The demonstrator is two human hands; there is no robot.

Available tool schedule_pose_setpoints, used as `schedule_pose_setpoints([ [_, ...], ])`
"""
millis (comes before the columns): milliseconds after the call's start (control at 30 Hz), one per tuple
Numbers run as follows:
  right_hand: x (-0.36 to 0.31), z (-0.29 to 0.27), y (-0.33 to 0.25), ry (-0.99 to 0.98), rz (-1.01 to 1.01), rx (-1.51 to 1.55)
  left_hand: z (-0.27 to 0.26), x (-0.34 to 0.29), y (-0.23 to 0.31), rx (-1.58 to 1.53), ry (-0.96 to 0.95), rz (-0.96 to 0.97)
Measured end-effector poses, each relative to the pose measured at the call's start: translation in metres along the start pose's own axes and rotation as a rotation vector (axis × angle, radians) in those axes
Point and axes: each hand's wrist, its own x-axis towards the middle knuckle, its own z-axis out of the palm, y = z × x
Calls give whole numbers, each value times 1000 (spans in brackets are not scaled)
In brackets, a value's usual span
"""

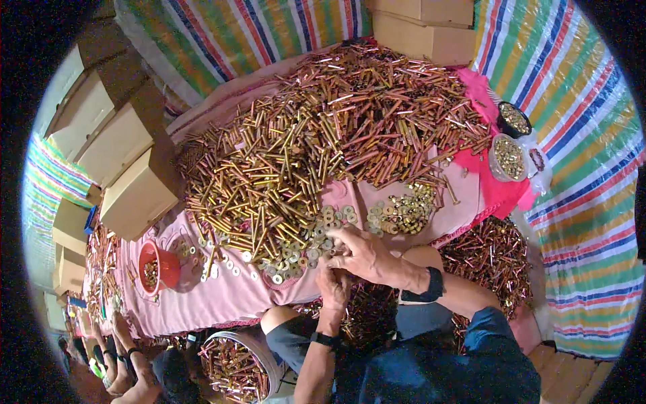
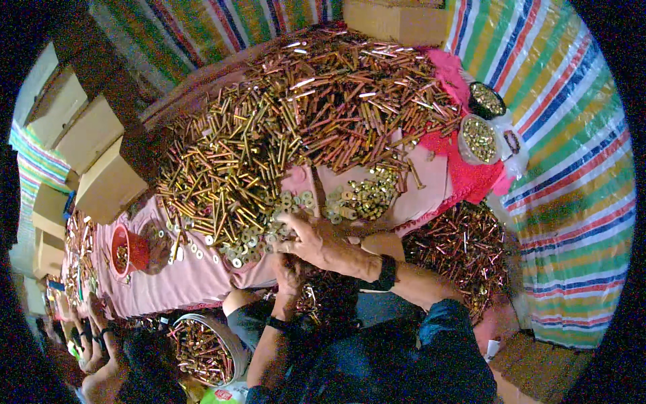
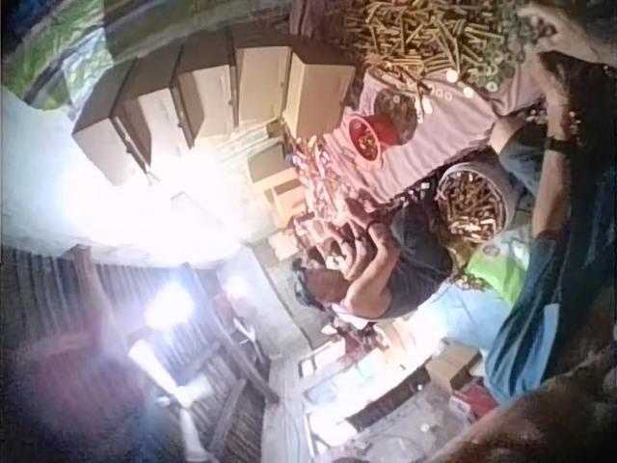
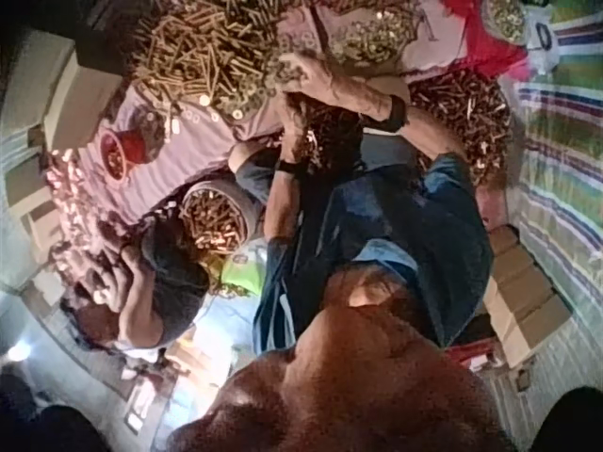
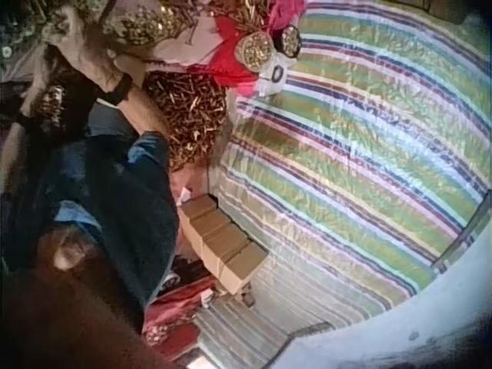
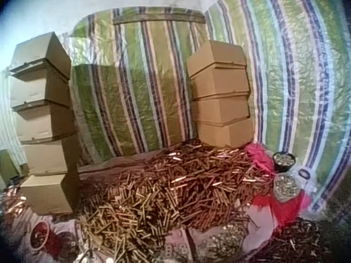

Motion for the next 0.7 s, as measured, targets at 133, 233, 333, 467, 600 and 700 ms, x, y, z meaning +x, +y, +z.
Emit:
schedule_pose_setpoints([
  [133, -2, 5, 11, -51, -193, -129, -6, 3, 7, 181, -28, 39],
  [233, -4, -2, 1, -132, 35, -85, -12, 5, 6, 161, -61, 66],
  [333, -6, 3, 1, -75, -17, -87, -8, 3, 5, 111, -46, 60],
  [467, -7, -3, 14, -136, -208, -172, -13, 2, 8, 155, -80, 105],
  [600, -7, -36, 12, -158, 344, -26, -15, 7, 16, 131, -108, -16],
  [700, -15, -71, 45, -11, 430, -152, -16, 15, 40, 149, -231, -45],
])
